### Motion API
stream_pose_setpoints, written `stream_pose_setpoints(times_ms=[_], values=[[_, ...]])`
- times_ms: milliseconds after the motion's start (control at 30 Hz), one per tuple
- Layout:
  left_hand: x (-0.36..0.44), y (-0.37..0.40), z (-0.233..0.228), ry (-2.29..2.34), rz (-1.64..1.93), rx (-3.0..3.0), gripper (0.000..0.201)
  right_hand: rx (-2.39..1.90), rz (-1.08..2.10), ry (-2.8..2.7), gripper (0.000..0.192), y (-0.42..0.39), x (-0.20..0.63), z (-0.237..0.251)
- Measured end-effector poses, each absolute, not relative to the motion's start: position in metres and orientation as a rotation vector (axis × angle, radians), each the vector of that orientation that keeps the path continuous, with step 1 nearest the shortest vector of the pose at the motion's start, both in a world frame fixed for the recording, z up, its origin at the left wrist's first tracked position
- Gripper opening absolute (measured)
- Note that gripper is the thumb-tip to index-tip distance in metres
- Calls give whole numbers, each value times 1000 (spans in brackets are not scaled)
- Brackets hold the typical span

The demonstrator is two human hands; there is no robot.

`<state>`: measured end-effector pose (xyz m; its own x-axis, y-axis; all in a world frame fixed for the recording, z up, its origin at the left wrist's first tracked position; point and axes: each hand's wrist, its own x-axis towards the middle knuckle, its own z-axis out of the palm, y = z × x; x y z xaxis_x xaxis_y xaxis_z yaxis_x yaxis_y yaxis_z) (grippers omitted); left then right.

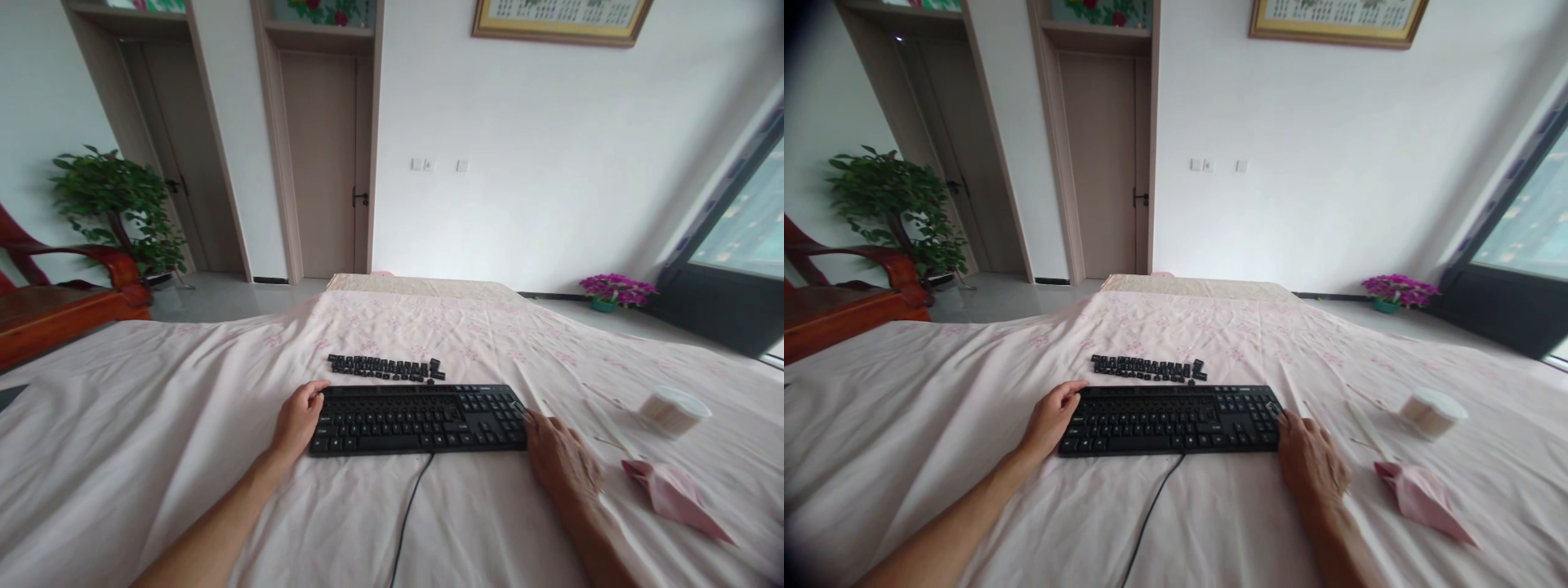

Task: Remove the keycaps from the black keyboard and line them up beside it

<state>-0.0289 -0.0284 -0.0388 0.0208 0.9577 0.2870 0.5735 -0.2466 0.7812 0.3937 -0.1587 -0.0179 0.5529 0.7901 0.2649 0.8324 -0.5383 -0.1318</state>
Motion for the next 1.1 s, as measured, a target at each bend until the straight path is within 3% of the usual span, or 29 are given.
stream_pose_setpoints(times_ms=[300,467,567,967,1100], values=[[-30,-26,-41,1544,1128,1862,31,-2439,-565,-1345,45,-159,389,-19],[-30,-25,-41,1529,1137,1864,30,-2208,-856,-1389,44,-159,385,-12],[-30,-25,-41,1501,1153,1853,30,-2052,-860,-1424,43,-160,377,-4],[-40,-26,-34,1333,1140,1823,27,-1805,45,-1677,44,-142,277,72],[-42,-27,-31,1297,1107,1825,30,-1497,471,-1539,38,-107,243,87]])
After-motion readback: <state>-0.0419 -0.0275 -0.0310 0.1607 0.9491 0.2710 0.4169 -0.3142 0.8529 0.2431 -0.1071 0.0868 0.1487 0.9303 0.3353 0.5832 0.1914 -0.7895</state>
